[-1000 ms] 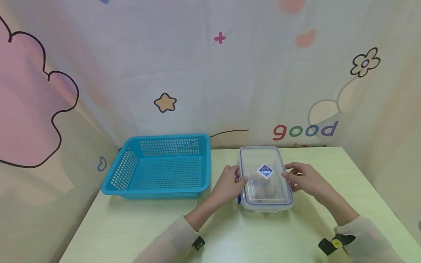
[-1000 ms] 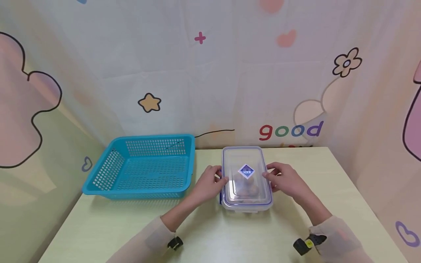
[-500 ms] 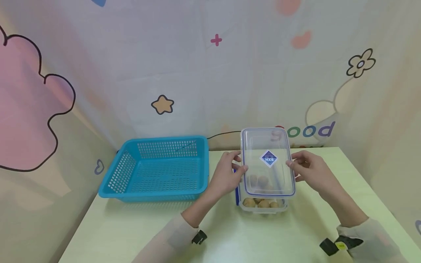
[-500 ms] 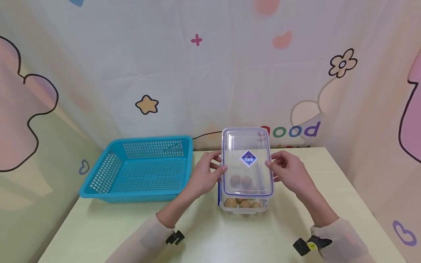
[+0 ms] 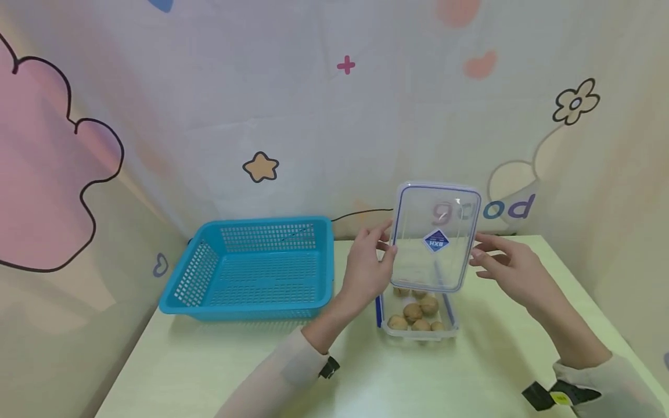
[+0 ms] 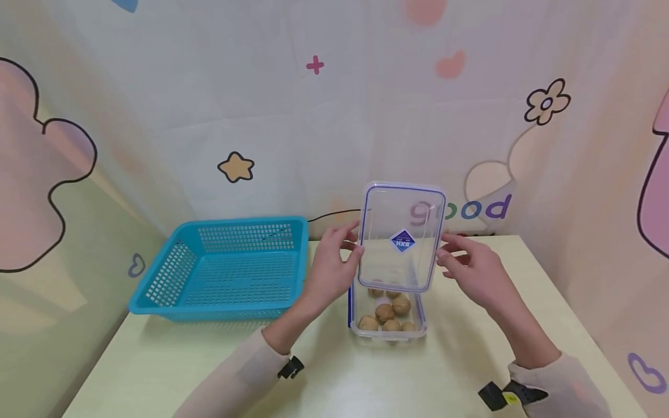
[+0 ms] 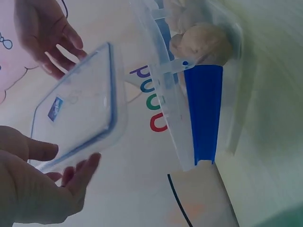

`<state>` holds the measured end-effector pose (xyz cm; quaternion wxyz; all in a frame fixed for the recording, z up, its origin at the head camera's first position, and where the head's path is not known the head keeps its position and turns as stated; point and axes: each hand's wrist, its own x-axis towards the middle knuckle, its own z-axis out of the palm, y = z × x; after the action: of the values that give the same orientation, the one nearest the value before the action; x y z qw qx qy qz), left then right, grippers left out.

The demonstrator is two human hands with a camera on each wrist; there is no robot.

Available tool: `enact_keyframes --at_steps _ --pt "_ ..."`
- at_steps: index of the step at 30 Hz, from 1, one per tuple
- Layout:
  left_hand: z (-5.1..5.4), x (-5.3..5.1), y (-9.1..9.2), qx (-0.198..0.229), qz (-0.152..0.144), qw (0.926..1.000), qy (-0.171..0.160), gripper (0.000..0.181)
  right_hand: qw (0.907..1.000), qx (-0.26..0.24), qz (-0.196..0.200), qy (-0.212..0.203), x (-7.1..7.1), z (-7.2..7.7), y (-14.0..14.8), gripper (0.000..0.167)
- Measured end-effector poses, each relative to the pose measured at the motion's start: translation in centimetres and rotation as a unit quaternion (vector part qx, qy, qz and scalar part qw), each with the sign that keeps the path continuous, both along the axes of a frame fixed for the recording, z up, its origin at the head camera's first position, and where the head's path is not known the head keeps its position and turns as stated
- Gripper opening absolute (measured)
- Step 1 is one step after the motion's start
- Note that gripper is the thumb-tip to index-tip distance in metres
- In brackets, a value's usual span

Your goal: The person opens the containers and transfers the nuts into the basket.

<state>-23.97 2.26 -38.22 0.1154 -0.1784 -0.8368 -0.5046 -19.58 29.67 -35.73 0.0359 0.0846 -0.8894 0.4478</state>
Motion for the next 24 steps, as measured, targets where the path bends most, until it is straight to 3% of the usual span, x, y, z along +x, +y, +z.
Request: enact_keyframes --at_steps 5,9,11,15,17,19,24 --pt "-0.1 0.7 0.2 -0.023 -0.020 0.9994 0.014 0.055 0.9980 -0.054 0.030 -0.014 0.6 0.0 0.4 0.050" --pt "-0.3 1.3 0.4 -0.006 -0.052 0.9986 0.001 0.061 0.9920 -0.122 0.032 -0.005 0.7 -0.6 0.7 0.049" --pt "-0.6 1.3 0.6 0.017 -0.063 0.9977 -0.015 0.063 0.9809 -0.192 0.030 -0.007 0.4 -1.1 0.7 0.045" --pt "-1.4 1.6 1.0 0.071 -0.056 0.9952 -0.035 0.063 0.9403 -0.339 0.016 -0.021 0.2 -2.3 0.7 0.035" --pt "-1.6 1.7 1.2 0.105 -0.049 0.9925 -0.040 0.062 0.9273 -0.373 -0.003 -0.031 0.2 -2.7 0.7 0.032" --pt "-1.8 1.8 1.4 0.139 -0.047 0.9882 -0.043 0.060 0.9264 -0.373 -0.029 -0.041 0.2 -2.9 0.7 0.032" --pt "-2.3 1.8 1.7 0.188 -0.045 0.9790 -0.064 0.045 0.9421 -0.316 -0.084 -0.075 -0.3 -3.0 0.8 0.043"
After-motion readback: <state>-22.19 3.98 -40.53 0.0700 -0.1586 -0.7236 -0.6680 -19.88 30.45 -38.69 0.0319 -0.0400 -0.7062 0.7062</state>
